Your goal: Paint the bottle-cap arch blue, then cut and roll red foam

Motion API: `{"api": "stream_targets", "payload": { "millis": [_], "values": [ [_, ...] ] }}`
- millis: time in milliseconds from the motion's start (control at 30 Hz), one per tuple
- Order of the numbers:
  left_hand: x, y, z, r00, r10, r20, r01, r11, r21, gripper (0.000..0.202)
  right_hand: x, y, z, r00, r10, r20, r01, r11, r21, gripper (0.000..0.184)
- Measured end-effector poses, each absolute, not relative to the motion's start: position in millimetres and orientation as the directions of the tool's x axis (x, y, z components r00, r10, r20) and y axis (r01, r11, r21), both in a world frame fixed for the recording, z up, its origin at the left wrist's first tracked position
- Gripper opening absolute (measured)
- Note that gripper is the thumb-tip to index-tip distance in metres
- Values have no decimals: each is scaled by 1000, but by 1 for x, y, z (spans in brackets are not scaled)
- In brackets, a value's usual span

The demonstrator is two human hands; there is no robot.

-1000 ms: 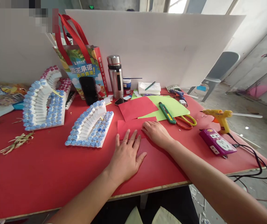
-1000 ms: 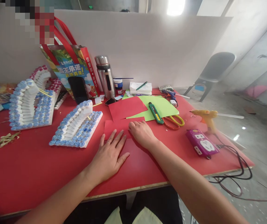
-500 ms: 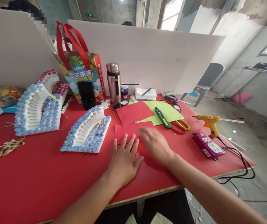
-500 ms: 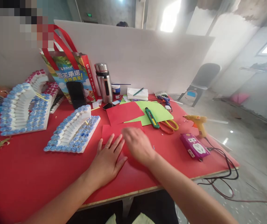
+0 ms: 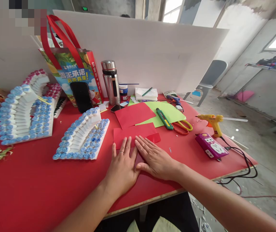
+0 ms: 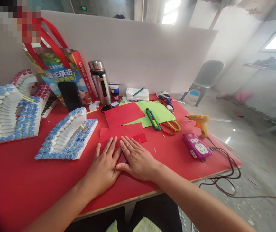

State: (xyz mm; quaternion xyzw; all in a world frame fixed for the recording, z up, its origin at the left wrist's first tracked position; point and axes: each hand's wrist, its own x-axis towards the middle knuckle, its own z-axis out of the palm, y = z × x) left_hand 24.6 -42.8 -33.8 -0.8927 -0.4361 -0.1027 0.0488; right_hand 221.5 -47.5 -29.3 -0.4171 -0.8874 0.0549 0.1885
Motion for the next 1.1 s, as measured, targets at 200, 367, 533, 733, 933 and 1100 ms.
{"api": "stream_targets", "payload": {
  "millis": [200, 367, 533, 733, 933, 1100],
  "values": [
    [26, -43, -33, 600, 757, 257, 788, -615, -26, 62, 231, -43, -25, -582, 780, 230, 746, 625, -231, 79],
    [27, -44, -31, 591, 763, 262, 796, -605, -34, 63, 251, -28, -27, -558, 804, 208, 777, 594, -210, 71],
    [27, -44, -30, 581, 771, 263, 801, -598, -17, 63, 277, -18, -30, -501, 850, 166, 830, 526, -187, 74],
    [23, -45, -36, 543, 790, 284, 824, -567, 4, 67, 290, -20, -36, -414, 897, 156, 889, 435, -143, 81],
    [29, -47, -26, 564, 755, 335, 801, -599, -1, 66, 272, -33, -27, -479, 817, 322, 831, 540, -135, 92],
    [51, -45, -28, 644, 706, 294, 728, -684, 46, 62, 248, -40, -23, -619, 766, 171, 735, 642, -219, 75]
  ]
}}
